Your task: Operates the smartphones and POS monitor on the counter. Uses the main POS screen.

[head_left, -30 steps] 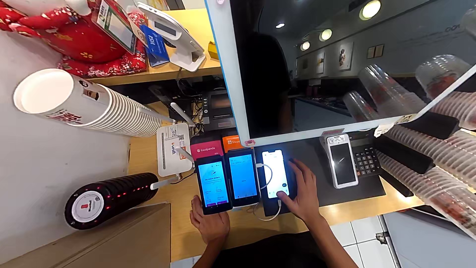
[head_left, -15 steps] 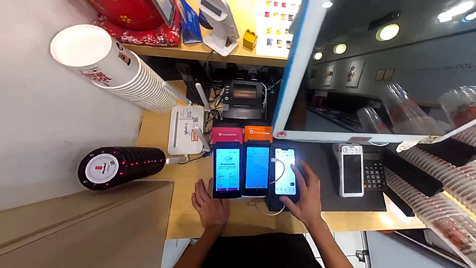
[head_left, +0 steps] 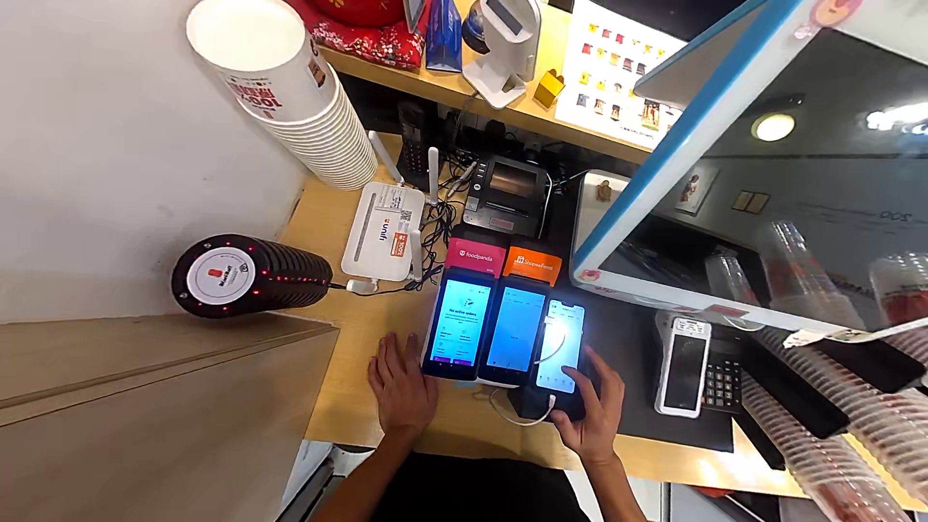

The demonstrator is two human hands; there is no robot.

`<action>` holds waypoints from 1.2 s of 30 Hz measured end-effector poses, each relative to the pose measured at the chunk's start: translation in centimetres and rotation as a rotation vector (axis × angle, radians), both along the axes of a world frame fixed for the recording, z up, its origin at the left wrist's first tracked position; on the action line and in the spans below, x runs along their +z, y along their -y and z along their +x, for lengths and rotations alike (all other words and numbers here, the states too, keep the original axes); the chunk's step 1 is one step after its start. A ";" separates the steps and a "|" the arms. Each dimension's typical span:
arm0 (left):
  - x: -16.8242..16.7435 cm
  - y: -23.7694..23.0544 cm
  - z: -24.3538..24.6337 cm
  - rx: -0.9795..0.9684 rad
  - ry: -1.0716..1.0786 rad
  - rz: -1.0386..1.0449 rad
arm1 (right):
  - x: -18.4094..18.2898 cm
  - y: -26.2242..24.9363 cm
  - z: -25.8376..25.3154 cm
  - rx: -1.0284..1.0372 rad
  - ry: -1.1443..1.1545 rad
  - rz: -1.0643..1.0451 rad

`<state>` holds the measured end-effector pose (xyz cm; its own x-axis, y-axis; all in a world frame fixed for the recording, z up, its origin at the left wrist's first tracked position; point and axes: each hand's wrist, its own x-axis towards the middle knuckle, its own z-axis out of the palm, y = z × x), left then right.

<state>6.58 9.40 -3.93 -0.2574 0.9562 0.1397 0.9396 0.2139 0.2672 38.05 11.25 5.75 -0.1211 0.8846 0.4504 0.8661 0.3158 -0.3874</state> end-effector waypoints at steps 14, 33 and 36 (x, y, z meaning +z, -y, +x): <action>0.0 0.1 0.0 -0.024 -0.006 0.012 | 0.5 -0.3 -0.5 -0.205 -0.034 -0.100; -0.1 0.2 0.2 -0.015 -0.028 -0.051 | 0.4 -0.2 -0.4 -0.259 -0.089 -0.129; -0.6 0.4 -0.1 -0.013 -0.041 -0.055 | 0.4 -0.4 -0.6 -0.274 -0.073 -0.155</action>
<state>6.51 8.99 -4.50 -0.2399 0.9660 0.0969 0.9524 0.2148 0.2162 37.49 11.64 6.14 0.1584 0.9385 0.3067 0.8790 0.0074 -0.4767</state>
